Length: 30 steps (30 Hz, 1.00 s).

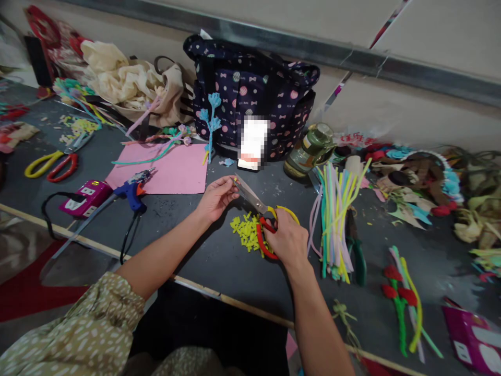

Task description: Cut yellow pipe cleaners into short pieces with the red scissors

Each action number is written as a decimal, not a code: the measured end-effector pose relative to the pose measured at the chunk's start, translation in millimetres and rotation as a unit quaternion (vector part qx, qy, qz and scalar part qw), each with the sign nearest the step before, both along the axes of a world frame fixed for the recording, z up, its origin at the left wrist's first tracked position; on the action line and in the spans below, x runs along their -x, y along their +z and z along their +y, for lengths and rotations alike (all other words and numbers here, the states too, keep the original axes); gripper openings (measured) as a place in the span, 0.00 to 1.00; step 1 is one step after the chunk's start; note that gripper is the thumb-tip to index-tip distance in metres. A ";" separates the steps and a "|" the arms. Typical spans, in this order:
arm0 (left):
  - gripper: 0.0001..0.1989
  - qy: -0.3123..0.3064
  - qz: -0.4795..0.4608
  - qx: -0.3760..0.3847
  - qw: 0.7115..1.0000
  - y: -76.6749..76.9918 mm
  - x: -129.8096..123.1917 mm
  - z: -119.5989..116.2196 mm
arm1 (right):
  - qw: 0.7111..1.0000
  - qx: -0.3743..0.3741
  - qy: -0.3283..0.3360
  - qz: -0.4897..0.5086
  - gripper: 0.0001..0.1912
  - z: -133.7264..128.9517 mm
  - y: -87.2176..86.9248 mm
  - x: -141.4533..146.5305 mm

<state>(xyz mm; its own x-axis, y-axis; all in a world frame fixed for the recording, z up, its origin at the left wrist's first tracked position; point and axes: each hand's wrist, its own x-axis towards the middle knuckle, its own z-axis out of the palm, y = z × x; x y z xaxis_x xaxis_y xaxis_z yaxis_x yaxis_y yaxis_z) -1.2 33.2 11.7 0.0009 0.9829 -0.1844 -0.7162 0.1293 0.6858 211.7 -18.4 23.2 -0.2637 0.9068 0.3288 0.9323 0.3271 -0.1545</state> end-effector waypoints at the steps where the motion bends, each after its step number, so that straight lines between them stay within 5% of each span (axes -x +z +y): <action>1: 0.07 -0.001 0.002 -0.002 1.000 0.1 0.0 -0.1 | 1.000 -0.001 0.000 0.000 0.10 0.0 0.1 0.0; 22: 0.06 0.071 -0.058 0.058 0.994 -3.0 3.1 5.4 | 1.000 0.005 -0.003 -0.003 0.10 0.8 -0.6 0.5; 30: 0.08 0.045 -0.015 0.056 0.997 -4.5 6.1 4.0 | 1.000 0.000 -0.011 -0.013 0.12 1.7 -2.0 0.0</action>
